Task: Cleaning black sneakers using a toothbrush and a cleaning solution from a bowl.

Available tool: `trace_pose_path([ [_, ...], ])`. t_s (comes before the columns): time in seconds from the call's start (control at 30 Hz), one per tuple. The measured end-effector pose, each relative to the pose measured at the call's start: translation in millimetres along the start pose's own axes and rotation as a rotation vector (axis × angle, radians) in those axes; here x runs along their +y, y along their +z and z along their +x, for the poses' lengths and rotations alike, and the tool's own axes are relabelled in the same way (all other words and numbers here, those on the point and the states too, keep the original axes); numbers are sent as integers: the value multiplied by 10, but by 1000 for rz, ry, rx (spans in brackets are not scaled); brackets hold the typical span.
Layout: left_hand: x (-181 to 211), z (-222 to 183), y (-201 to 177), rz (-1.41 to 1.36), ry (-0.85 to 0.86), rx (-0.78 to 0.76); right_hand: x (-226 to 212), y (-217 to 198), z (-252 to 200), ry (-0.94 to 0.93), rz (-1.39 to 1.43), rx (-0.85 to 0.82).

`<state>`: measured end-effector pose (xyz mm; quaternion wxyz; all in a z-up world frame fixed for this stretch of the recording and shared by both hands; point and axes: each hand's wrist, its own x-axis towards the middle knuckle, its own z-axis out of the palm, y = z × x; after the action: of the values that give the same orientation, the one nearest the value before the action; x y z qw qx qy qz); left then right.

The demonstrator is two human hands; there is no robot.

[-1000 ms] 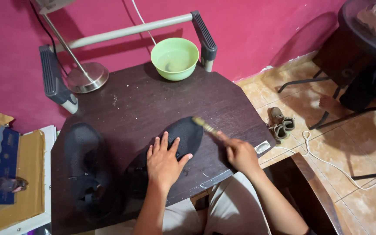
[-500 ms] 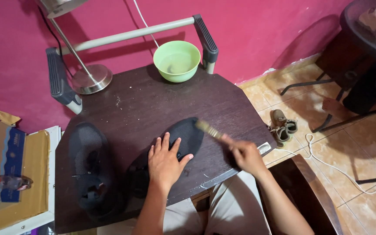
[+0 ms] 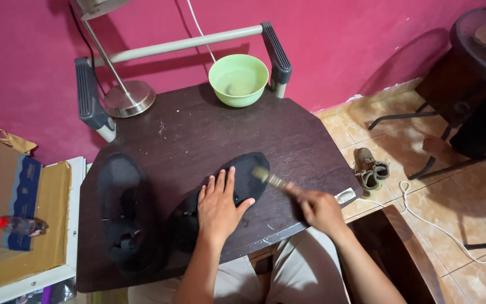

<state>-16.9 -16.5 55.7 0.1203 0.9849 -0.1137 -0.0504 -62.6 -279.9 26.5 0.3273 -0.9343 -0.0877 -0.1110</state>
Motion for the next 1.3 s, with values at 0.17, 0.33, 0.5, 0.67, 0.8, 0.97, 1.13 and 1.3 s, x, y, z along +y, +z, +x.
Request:
trace_pose_path([
  [0.17, -9, -14, -22, -10, 2, 4, 210, 106, -20, 4, 3, -24],
  [0.33, 15, -25, -60, -32, -6, 4, 314, 39, -40, 35, -25, 3],
  [0.5, -4, 0, -27, -32, -15, -4, 318, 117, 57, 103, -119, -83],
  [0.67, 14, -66, 47, 1, -8, 35, -165, 42, 241, 69, -59, -227],
  [0.8, -44, -384, 515, 104, 81, 201, -212, 199, 279, -113, 192, -352],
  [0.97, -134, -861, 58, 234, 36, 391, -113, 319, 254, -80, 25, -163],
  [1.13, -464, -781, -44, 303, -32, 376, -170, 297, 338, -69, -57, -168],
  [1.3, -439, -576, -98, 446, -99, 157, -166, 243, 299, -142, 86, -271],
])
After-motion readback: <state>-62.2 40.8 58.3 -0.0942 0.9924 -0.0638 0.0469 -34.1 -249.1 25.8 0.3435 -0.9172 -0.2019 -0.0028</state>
